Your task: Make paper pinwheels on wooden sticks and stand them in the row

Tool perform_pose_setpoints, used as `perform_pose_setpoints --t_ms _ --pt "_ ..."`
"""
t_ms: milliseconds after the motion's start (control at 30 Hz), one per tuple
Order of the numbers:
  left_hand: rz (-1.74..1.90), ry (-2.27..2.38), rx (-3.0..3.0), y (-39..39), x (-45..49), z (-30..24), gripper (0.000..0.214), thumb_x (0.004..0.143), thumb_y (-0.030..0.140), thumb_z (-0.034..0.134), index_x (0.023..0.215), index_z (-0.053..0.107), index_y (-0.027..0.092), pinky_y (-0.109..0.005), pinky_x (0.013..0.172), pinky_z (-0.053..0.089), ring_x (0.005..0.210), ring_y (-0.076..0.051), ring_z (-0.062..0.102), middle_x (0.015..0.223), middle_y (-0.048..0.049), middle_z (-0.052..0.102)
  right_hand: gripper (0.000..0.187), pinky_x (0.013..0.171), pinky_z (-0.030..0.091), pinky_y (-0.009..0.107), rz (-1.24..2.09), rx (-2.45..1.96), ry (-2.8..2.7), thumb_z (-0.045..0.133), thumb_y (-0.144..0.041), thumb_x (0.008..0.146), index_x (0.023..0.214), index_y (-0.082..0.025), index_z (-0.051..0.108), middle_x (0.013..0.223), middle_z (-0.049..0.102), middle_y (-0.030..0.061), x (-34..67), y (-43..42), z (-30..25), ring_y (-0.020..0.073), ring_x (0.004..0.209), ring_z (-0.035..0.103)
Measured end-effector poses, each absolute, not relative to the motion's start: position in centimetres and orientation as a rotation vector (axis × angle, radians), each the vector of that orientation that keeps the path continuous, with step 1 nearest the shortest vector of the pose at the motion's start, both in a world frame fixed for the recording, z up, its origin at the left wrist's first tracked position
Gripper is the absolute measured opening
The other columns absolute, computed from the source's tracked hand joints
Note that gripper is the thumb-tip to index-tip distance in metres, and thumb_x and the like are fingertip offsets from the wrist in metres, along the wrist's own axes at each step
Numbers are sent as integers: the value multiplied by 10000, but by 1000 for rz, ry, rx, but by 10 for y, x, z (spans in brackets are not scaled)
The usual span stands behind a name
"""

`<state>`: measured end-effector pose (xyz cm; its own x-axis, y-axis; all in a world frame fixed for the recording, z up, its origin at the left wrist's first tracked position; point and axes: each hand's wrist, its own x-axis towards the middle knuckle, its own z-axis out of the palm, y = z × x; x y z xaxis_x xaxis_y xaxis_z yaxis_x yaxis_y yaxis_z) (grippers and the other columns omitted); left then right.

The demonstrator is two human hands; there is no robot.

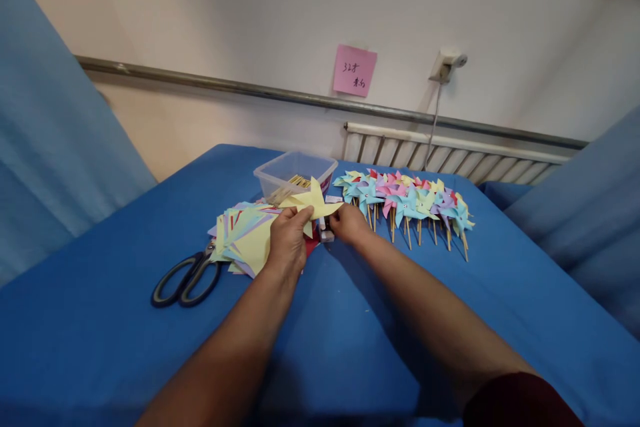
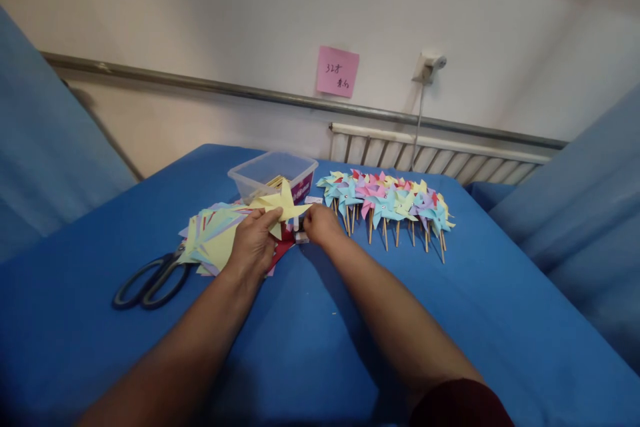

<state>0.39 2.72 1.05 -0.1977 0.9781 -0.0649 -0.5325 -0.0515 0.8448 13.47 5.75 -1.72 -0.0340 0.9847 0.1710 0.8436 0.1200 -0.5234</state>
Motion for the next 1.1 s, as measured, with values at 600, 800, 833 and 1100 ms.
perform_pose_setpoints --t_ms 600,800,833,1100 --pt "1326 1063 1017 5 28 -7 253 563 307 777 602 577 156 -222 500 365 506 -106 511 560 18 589 97 856 372 291 435 -1659 -2091 539 -163 823 808 -181 633 955 607 49 198 -33 -40 159 931 533" --pt "1312 1094 1021 7 29 -7 264 570 325 778 601 576 158 -223 495 366 501 -108 511 556 17 587 146 827 390 260 447 -1620 -2046 537 -130 816 911 -186 634 956 619 43 213 -29 -47 155 922 554" --pt "1313 1096 1017 7 29 -7 259 571 324 779 612 585 157 -223 496 368 503 -110 513 556 16 588 160 814 396 255 442 -1629 -2014 518 -132 830 933 -184 630 958 620 45 215 -29 -47 152 910 561" --pt "1315 1108 996 4 31 -3 251 563 317 786 620 602 155 -222 467 354 475 -108 509 545 14 594 127 679 395 224 415 -1738 -1936 523 -264 868 863 -194 628 840 642 16 204 -32 -45 134 763 579"
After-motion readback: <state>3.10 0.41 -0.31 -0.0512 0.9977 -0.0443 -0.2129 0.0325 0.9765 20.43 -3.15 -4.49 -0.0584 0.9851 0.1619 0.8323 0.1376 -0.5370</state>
